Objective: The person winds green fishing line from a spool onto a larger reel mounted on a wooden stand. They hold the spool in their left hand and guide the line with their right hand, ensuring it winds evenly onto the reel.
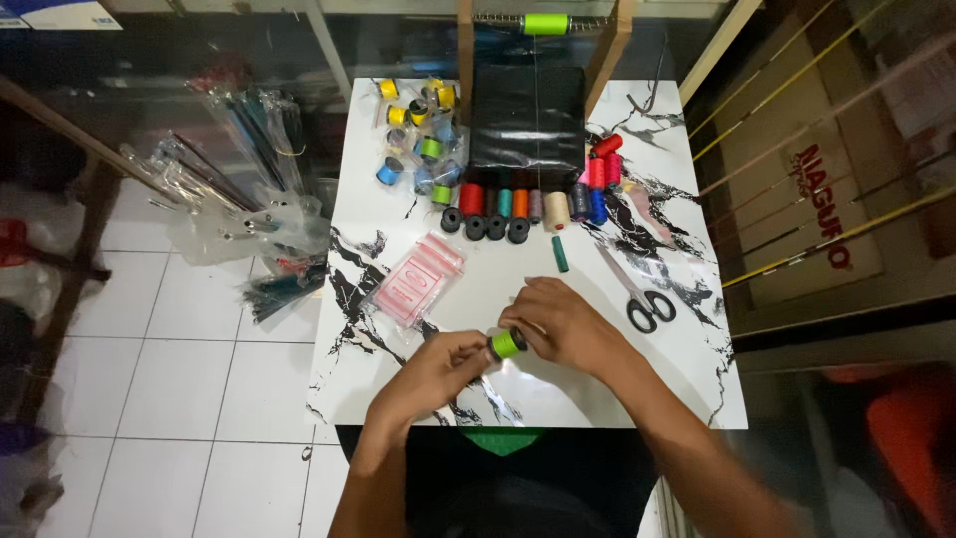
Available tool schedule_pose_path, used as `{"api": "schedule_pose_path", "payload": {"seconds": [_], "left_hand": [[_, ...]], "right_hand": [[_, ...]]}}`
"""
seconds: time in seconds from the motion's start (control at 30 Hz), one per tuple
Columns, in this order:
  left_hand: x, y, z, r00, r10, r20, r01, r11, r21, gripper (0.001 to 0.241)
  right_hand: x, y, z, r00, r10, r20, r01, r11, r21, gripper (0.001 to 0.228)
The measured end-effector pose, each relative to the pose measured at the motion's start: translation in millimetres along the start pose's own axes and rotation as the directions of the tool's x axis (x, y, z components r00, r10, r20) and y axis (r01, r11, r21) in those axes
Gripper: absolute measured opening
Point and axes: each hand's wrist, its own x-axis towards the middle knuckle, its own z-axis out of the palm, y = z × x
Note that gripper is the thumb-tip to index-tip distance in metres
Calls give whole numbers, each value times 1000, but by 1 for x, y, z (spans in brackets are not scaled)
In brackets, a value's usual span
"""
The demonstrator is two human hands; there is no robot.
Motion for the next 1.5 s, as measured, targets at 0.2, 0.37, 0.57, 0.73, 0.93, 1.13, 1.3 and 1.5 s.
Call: {"api": "schedule_pose_path", "payload": {"seconds": [0.2,0.37,0.57,0.73,0.93,1.13,1.3,1.5], "left_hand": [[-3,10,0,984,1,-179,-1,1000,0,19],[4,20,-1,950,-98,-296,102,995,-2,17],[4,11,10,989,-126,-79,134,986,104,22],[7,5,8,991,-79,-110,73,996,-58,23],[12,5,2,946,-14,-322,-5,998,-58,19],[22,8,17,966,-179,-189,217,954,204,27],[28,-4,28,978,-183,98,165,972,169,25],[17,-13,21,952,-137,274,125,990,64,25]], "right_hand": [[-24,13,23,994,81,76,-80,997,-18,11],[-9,-38,-17,995,5,97,-6,1000,7,13],[12,-22,-32,1000,-24,12,24,1000,18,11],[-1,0,-5,999,45,-5,-44,990,135,7],[-17,-28,0,991,88,100,-88,996,-3,13],[-8,-36,-23,962,83,261,-16,968,-249,19],[12,-53,-59,875,273,399,-305,952,16,32],[9,-35,-46,942,110,318,-225,909,350,41]]}}
